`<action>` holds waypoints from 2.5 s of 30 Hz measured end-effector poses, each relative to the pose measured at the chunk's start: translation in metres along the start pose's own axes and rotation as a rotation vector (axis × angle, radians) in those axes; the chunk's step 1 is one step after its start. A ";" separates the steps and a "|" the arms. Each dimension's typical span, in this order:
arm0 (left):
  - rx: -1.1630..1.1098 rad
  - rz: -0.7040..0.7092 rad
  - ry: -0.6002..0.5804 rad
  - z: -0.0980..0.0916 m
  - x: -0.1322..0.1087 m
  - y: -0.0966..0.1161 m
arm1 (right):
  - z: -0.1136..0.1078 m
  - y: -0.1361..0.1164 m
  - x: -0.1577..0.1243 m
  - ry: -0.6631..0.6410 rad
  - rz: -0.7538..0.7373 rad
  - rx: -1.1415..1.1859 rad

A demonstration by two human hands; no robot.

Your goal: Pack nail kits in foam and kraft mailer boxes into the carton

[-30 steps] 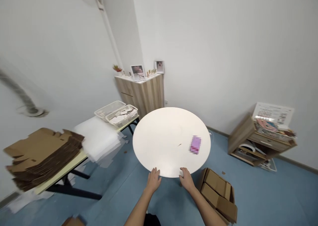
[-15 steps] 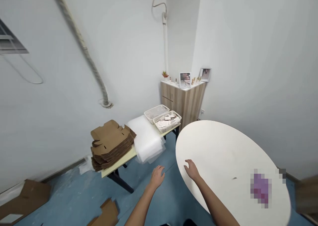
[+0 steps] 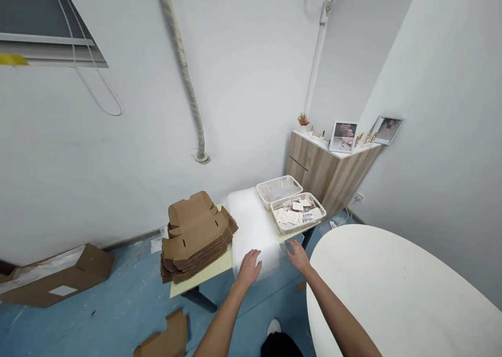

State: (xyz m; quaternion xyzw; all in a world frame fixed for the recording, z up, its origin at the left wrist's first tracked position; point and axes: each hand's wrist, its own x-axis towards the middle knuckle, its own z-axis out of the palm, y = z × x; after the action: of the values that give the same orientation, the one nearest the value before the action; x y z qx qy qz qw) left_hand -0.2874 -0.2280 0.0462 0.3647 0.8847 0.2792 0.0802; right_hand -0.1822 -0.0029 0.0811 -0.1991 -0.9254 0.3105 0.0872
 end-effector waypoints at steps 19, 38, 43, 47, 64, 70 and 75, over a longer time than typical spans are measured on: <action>-0.071 0.082 -0.172 -0.045 0.228 -0.010 | 0.006 -0.036 0.243 0.140 0.038 -0.308; 0.036 0.154 -0.321 -0.052 0.259 -0.027 | 0.028 -0.064 0.307 0.045 0.078 -0.501; -0.153 0.097 -0.219 -0.047 0.268 -0.022 | 0.004 -0.067 0.291 0.250 0.149 -0.301; -0.571 -0.005 -0.090 -0.036 0.276 0.003 | -0.032 -0.054 0.247 0.457 0.235 0.052; -1.308 -0.254 -0.654 0.087 0.104 0.256 | -0.140 0.071 -0.100 0.773 0.495 0.723; -1.151 -0.257 -0.682 0.126 0.046 0.321 | -0.161 0.104 -0.195 0.889 0.649 0.262; -1.068 -0.223 -0.722 0.142 0.016 0.350 | -0.156 0.117 -0.233 0.715 0.554 0.289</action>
State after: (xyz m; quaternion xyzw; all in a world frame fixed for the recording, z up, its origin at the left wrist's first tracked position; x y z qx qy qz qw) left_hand -0.0395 0.0470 0.1226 0.2515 0.5742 0.5303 0.5708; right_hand 0.1100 0.0676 0.1246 -0.5186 -0.6968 0.3595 0.3410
